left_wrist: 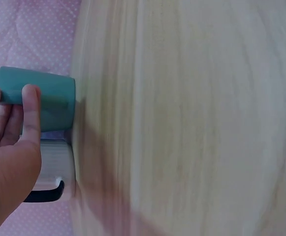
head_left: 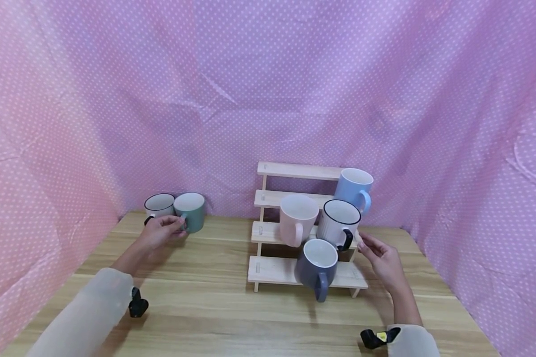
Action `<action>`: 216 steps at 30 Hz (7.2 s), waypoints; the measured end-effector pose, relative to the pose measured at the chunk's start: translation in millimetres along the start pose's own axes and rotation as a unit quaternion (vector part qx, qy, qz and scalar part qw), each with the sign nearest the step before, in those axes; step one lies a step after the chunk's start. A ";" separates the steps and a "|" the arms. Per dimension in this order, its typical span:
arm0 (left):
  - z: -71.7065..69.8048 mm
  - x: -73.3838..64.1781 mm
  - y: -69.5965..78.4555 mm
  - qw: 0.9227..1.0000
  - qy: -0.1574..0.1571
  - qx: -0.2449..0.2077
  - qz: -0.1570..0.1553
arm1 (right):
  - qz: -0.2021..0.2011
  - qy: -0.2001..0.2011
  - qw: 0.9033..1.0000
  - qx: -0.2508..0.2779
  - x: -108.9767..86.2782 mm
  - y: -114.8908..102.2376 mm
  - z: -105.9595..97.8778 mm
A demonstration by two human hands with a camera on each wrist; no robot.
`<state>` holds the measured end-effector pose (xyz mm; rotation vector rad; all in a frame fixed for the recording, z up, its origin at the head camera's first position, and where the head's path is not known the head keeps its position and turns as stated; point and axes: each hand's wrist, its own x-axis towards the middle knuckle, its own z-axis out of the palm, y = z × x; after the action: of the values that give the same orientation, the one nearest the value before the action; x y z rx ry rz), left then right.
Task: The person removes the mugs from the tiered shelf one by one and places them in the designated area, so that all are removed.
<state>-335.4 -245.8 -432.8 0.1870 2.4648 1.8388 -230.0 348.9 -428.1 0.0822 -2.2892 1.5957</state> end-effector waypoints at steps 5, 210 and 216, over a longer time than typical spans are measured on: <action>-5.0 1.1 9.2 0.996 0.004 0.084 0.024 | -0.002 0.001 1.000 0.004 0.7 2.0 1.4; 379.9 13.5 282.0 0.997 -0.078 -0.002 -0.027 | -0.013 -0.013 0.999 -0.038 -0.7 -0.6 -4.0; 383.7 14.5 280.6 0.998 -0.049 0.031 -0.010 | -0.007 -0.013 0.999 -0.041 -0.9 -2.0 -4.1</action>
<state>-286.3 199.6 -273.6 0.2476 2.4504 1.7026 -227.7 351.8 -425.4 0.0981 -2.3644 1.5010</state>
